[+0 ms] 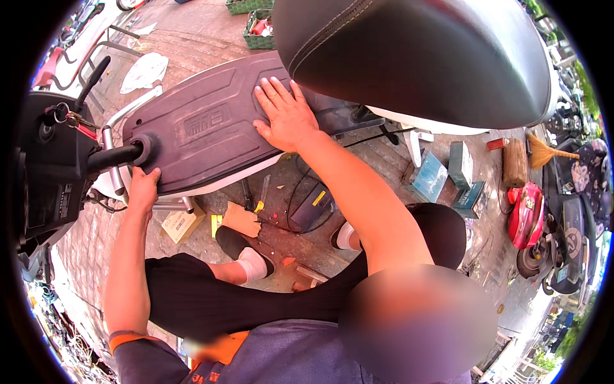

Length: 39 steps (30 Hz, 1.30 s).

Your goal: The person sits on the ground and works on a white electric scooter, using a screwdriver to remove and install a black plastic cover on the footboard. They then connect a charging cable to the scooter and check the digital display on the handlebars.

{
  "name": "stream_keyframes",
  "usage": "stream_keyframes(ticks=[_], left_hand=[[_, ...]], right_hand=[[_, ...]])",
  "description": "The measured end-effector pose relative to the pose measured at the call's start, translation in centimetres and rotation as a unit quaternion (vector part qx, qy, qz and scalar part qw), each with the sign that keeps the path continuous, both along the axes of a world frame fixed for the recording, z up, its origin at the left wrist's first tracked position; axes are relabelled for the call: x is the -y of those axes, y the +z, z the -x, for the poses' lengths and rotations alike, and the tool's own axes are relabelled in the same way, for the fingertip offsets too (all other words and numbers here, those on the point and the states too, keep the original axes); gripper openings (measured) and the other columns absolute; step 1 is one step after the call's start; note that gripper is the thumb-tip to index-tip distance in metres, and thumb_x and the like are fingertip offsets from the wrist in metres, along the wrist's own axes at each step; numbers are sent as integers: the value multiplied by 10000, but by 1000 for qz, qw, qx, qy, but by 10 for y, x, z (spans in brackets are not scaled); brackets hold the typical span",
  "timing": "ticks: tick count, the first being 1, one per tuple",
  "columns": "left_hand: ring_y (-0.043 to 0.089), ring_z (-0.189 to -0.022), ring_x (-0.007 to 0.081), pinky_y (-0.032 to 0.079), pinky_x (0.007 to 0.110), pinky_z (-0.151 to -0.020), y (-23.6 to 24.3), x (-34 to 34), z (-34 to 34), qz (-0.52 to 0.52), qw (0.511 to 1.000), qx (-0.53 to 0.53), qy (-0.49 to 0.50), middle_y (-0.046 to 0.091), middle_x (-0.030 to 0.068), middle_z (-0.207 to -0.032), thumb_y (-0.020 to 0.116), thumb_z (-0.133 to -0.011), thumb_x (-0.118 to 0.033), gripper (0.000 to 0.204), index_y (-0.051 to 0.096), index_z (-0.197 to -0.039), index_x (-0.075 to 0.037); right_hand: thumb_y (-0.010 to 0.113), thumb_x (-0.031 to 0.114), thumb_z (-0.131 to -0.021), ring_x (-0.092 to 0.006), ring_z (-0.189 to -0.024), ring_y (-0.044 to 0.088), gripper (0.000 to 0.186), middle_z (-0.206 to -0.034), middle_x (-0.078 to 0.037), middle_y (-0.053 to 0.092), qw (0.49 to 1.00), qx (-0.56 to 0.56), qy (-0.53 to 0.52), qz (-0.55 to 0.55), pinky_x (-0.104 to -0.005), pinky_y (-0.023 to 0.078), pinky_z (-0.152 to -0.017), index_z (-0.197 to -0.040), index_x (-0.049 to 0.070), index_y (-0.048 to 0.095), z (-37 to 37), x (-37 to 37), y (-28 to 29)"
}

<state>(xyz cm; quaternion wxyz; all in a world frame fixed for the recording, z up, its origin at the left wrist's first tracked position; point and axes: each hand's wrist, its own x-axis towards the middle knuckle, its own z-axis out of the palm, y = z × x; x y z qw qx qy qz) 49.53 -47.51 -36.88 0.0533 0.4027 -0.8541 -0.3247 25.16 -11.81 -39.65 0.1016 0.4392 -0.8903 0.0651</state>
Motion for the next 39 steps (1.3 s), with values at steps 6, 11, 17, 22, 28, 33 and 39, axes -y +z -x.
stream_keyframes(ticks=[6,11,17,22,28,33,39], left_hand=[[666,-1171,365,483,437,-1026,41,-41,15,-75,997,2,26,680,272,-1184,666,-976,-242,586,498,-1406,120],[752,-850,308,592,419,-732,58,-51,9,-149,986,-33,72,706,252,-1158,635,-961,-168,530,532,-1399,113],[680,-1141,410,561,477,-999,40,-50,-36,196,976,12,-90,638,306,-1273,602,-949,-131,616,464,-1503,101],[575,-1206,440,491,459,-1074,44,-83,-39,288,944,105,-123,574,269,-1307,653,-901,-108,660,473,-1494,120],[550,-1186,409,516,429,-1040,40,-78,-39,300,933,127,-154,562,234,-1296,666,-854,-62,654,512,-1460,130],[596,-1194,379,572,436,-973,53,-79,-50,229,952,111,-172,560,232,-1313,663,-879,-58,628,512,-1460,124],[618,-1265,378,557,437,-995,27,-86,-79,361,906,75,-208,552,221,-1435,658,-903,-85,486,634,-1375,29]], right_hand=[[499,553,-1061,-287,-1647,156,772,-1759,-137,250,996,91,-20,6,-503,104,-1335,-1670,109,333,-20,37,31],[477,586,-1062,-261,-1654,135,803,-1789,-111,164,996,71,-31,-38,-477,114,-1335,-1716,192,228,-27,33,25],[459,592,-1065,-257,-1655,130,799,-1793,-93,159,996,59,-37,-56,-471,109,-1336,-1718,195,225,-33,44,24],[467,549,-1064,-270,-1652,144,787,-1789,-106,172,994,47,-60,-72,-499,129,-1328,-1715,173,232,-36,46,23],[675,428,-970,-340,-1633,201,824,-1727,-212,280,998,47,-33,-4,-528,191,-1310,-1646,71,368,-66,81,40],[760,548,-905,-353,-1622,231,941,-1732,-190,288,989,102,97,-48,-546,239,-1294,-1662,159,360,-110,131,55],[775,622,-874,-347,-1624,234,998,-1750,-156,265,983,92,80,-136,-572,273,-1278,-1679,235,329,-120,146,57]])
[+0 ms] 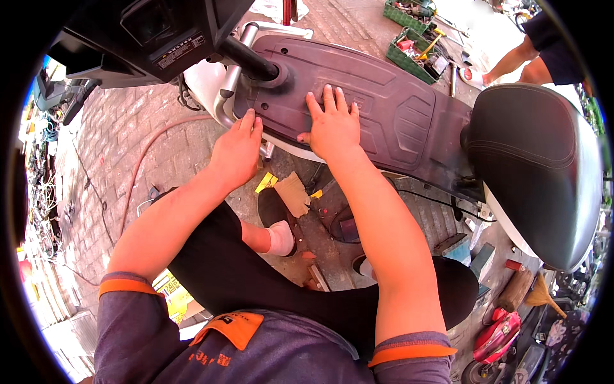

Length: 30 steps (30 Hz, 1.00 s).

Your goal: The person sits on the ground and works on a white electric scooter, using a screwdriver to remove and install a black plastic cover on the footboard. They then connect a charging cable to the scooter and check the digital display on the handlebars.

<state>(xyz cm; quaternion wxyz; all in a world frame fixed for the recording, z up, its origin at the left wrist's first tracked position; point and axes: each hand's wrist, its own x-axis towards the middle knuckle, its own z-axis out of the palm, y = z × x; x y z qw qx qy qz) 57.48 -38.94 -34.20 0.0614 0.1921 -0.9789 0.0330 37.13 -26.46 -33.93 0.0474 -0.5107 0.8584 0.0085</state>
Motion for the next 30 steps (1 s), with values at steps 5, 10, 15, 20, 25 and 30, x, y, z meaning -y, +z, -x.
stream_keyframes(ticks=[5,10,15,20,25,30], left_hand=[[696,-1150,342,548,439,-984,40,35,10,-239,963,25,124,733,168,-1204,691,-944,-313,367,756,-1194,-53],[667,-1232,402,517,455,-1058,55,77,-24,-326,903,73,269,693,254,-1323,717,-935,-410,568,680,-1310,16],[616,-1336,349,478,455,-1111,24,93,-7,-532,767,-136,333,624,208,-1468,791,-897,-358,646,626,-1385,31],[702,-1071,225,538,415,-984,-28,106,1,-692,631,-187,295,736,109,-1138,798,-913,-238,347,732,-1156,1],[733,-1015,182,581,362,-981,-2,109,10,-650,699,-121,272,751,73,-1124,803,-930,-180,461,671,-1338,-10],[734,-954,162,595,351,-897,-23,105,0,-634,713,-143,263,760,58,-1068,854,-898,-261,486,699,-1289,-17]], right_hand=[[742,622,-905,-350,-1633,202,996,-1765,-153,224,999,-12,-7,-32,-590,271,-1272,-1696,230,280,-3,1,4],[659,565,-987,-358,-1651,127,903,-1779,-172,169,999,-23,-23,-39,-607,192,-1291,-1710,219,243,-13,0,-3],[866,258,-756,-326,-1292,555,738,-1343,-111,584,950,-9,136,282,-490,458,-1088,-1446,202,611,-35,25,-4],[894,347,-755,-265,-1118,606,721,-1171,-36,596,964,-4,179,197,-452,548,-923,-1427,329,633,-44,62,-2],[876,447,-781,-252,-1042,649,706,-1111,-30,632,964,-40,199,170,-403,600,-829,-1437,386,623,-26,58,5],[861,467,-797,-236,-1010,658,709,-1096,-20,642,968,-70,201,135,-388,618,-770,-1455,399,606,-33,58,9]])
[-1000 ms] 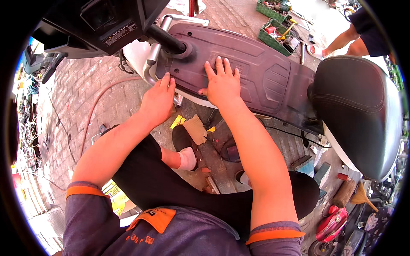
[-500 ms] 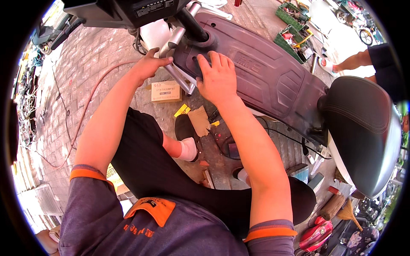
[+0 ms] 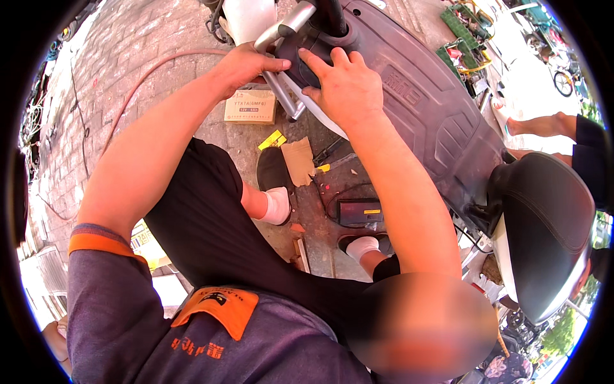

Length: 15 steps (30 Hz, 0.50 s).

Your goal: The person sits on the ground and works on a white electric scooter, using a screwdriver to remove and install a black plastic cover on the footboard. They then connect a charging cable to the scooter and check the digital display on the handlebars.

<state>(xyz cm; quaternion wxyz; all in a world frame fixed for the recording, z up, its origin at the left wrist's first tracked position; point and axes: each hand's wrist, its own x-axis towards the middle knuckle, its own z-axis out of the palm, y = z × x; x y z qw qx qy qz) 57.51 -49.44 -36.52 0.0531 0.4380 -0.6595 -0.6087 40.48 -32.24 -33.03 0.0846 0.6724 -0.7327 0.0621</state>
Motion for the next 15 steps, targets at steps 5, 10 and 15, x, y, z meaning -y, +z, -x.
stream_keyframes(ticks=[5,10,15], left_hand=[[695,-857,130,591,316,-791,-17,-8,8,76,996,-39,39,734,30,-994,925,-828,-299,618,676,-1323,-25],[714,-853,151,576,335,-766,-14,-7,11,80,995,-18,54,757,47,-977,954,-765,-392,690,712,-1314,-50],[710,-901,141,592,320,-754,12,-4,5,46,998,49,-9,743,33,-1020,887,-835,-509,660,697,-1283,-64]], right_hand=[[866,444,-796,-280,-1018,621,783,-1093,-52,595,1000,3,-5,21,-426,579,-786,-1515,414,559,-1,-3,-13],[857,320,-810,-322,-1111,572,822,-1161,-98,570,995,48,-16,86,-462,517,-876,-1560,239,531,-6,-18,-24],[784,156,-803,-304,-993,604,512,-1054,-80,599,977,148,52,146,-422,521,-849,-1301,138,668,-16,-67,-37]])
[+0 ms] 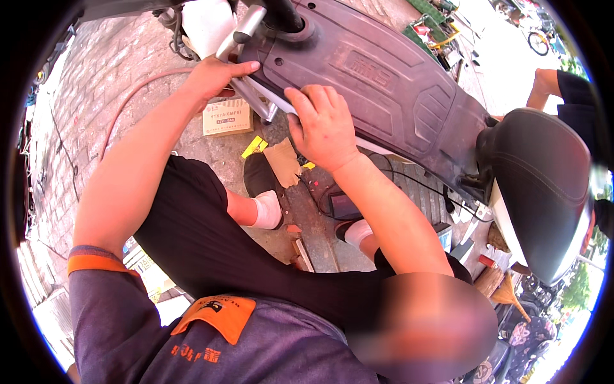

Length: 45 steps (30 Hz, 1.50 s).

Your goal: The person sits on the ground and works on a white electric scooter, using a screwdriver to remove and install a black plastic cover on the footboard. They then connect a charging cable to the scooter and check the digital display on the handlebars.

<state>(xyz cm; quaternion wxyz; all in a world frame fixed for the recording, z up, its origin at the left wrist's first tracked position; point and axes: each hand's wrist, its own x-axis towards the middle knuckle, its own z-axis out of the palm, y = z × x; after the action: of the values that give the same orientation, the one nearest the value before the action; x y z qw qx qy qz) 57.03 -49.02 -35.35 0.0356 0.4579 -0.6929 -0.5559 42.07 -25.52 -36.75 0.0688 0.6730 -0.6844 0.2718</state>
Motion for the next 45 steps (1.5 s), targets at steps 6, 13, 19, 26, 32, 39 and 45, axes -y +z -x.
stream_keyframes(ticks=[6,13,19,26,32,39,45], left_hand=[[737,-926,179,584,325,-743,60,11,-9,25,958,215,-190,760,130,-1063,706,-916,-690,751,707,-1251,-18],[701,-980,173,564,340,-843,68,-21,-11,152,950,107,-251,738,107,-1144,618,-1021,-598,638,652,-1367,-62],[673,-1189,195,534,344,-1021,35,-25,10,202,946,117,-227,692,138,-1311,626,-1051,-508,695,525,-1543,-29],[645,-1300,238,479,361,-1140,33,-26,15,81,985,41,-145,658,153,-1387,623,-1056,-490,705,492,-1580,-36],[642,-1298,233,474,356,-1133,29,-28,26,107,979,86,-148,660,154,-1373,611,-1055,-491,716,488,-1572,-11],[543,-799,42,446,215,-733,30,8,38,59,970,139,-191,561,-43,-909,649,-1058,-439,443,618,-1244,-39],[527,-719,54,466,236,-668,13,0,58,46,985,70,-153,515,-53,-833,686,-1047,-374,332,593,-1164,-77]], right_hand=[[700,113,-829,-318,-1073,715,290,-1077,-144,738,866,-42,30,-498,-424,592,-889,-1115,92,740,8,-97,-85],[614,144,-897,-362,-1221,694,335,-1278,-195,736,780,56,-76,-619,-458,569,-1016,-1188,79,767,28,-132,-165],[598,178,-906,-372,-1190,698,326,-1243,-179,745,776,127,-124,-605,-483,557,-992,-1186,105,750,61,-140,-179],[634,202,-897,-356,-1281,677,394,-1348,-215,707,666,114,-246,-695,-444,543,-1046,-1217,20,774,164,-213,-188],[617,219,-913,-359,-1316,654,407,-1384,-207,690,671,145,-372,-624,-437,527,-1075,-1248,51,774,165,-282,-180],[615,356,-992,-387,-1225,679,421,-1286,-208,726,687,25,-47,-725,-499,538,-1014,-1304,94,719,113,-216,-65],[597,298,-1041,-366,-992,711,297,-1020,-141,750,827,160,-139,-521,-477,548,-881,-1224,87,699,79,-266,173]])
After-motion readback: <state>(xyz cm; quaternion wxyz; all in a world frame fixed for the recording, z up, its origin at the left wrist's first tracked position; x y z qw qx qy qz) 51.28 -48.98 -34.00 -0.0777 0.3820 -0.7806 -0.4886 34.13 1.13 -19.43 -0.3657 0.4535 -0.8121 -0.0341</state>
